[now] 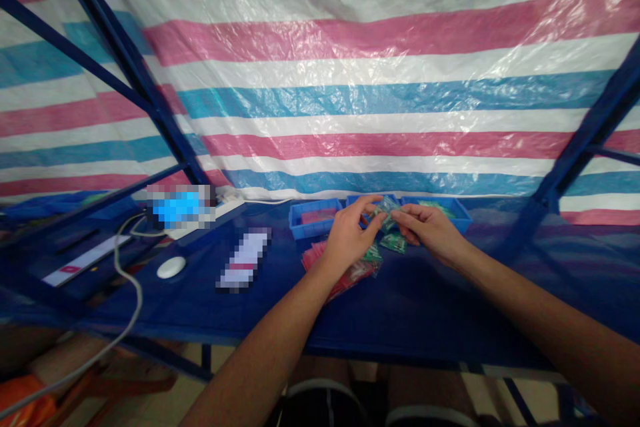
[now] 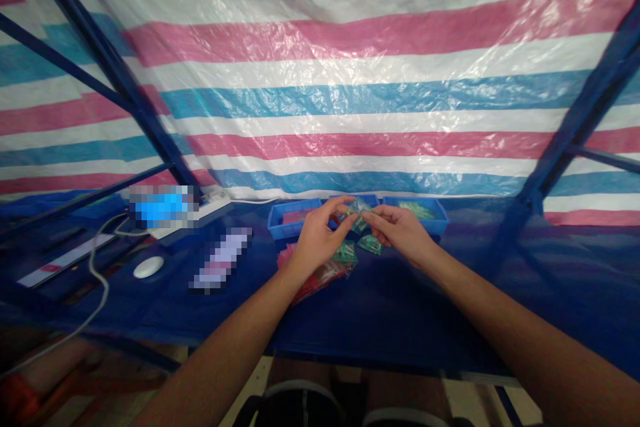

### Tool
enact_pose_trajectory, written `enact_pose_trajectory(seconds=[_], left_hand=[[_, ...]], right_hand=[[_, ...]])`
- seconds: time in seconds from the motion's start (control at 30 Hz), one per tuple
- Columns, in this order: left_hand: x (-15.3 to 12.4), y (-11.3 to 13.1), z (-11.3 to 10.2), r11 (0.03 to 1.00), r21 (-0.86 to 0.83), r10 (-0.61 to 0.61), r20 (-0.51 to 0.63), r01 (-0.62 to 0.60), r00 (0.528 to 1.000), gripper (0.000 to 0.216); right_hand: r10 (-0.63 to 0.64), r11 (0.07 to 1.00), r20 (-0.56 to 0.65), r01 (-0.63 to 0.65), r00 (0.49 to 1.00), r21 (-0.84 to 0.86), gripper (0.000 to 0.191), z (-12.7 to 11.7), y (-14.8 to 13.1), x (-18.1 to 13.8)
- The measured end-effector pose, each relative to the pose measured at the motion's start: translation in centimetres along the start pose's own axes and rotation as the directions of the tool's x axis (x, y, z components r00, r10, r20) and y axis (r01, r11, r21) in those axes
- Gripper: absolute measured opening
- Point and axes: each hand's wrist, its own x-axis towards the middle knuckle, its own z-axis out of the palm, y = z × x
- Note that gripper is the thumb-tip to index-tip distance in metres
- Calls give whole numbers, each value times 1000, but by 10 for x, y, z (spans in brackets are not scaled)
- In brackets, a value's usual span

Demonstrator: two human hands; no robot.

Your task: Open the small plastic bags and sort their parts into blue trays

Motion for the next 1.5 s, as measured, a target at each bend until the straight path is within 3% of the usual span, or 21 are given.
enact_pose_trajectory(seconds=[0.17,0.23,0.33,0.43,0.57,0.63,0.77,0.9,1.0,1.1,1.2,1.3,1.37,1.43,1.5], left_hand=[[-1,1,2,976,21,215,73,-217,974,52],[-1,-2,5,962,31,267,105,-271,958,47],[0,-6,7,955,20,292,115,-296,950,35],[0,-7,7,956,-5,291,136,-293,947,41],[-3,-4,3,959,-17,282,186,-284,941,27],[-5,-2,2,968,21,241,183,-249,953,27],[-5,2,1,992,62,108,78,-113,991,32],[-2,3,1,994,-99,-49,63,55,997,42],[-2,2,3,942,-289,-130,150,170,980,47],[-3,3,3,923,-329,-152,169,201,974,52],[-3,5,3,950,-285,-90,145,129,985,58],[-1,5,1,965,-262,31,165,13,986,68],[0,4,0,975,-221,56,163,-19,985,56],[1,1,0,986,-168,10,102,7,995,37],[2,-2,-1,988,-138,-63,32,67,997,31]], right_hand=[[81,984,-3,-80,997,158,46,-5,8,3],[132,971,24,-134,991,200,46,-6,9,4],[195,955,22,-195,981,223,47,-5,7,4],[254,938,18,-251,967,238,50,-5,5,3],[289,948,54,-294,956,123,57,-5,4,1],[231,973,32,-232,972,4,60,-5,2,0],[-4,979,-89,-14,996,-203,54,-7,-2,0],[-149,960,-19,140,989,-242,37,-8,-3,-1],[-142,976,6,141,990,-165,31,-6,-2,-2],[-87,996,-3,87,996,8,29,-4,-3,-2],[-31,989,-38,36,999,142,37,-5,-4,-1],[37,974,-62,-22,997,224,32,-8,-4,0],[92,955,-22,-82,996,286,29,-10,-4,1],[135,933,49,-144,990,329,33,-9,-5,1],[147,927,103,-174,984,332,44,-6,-7,0]])
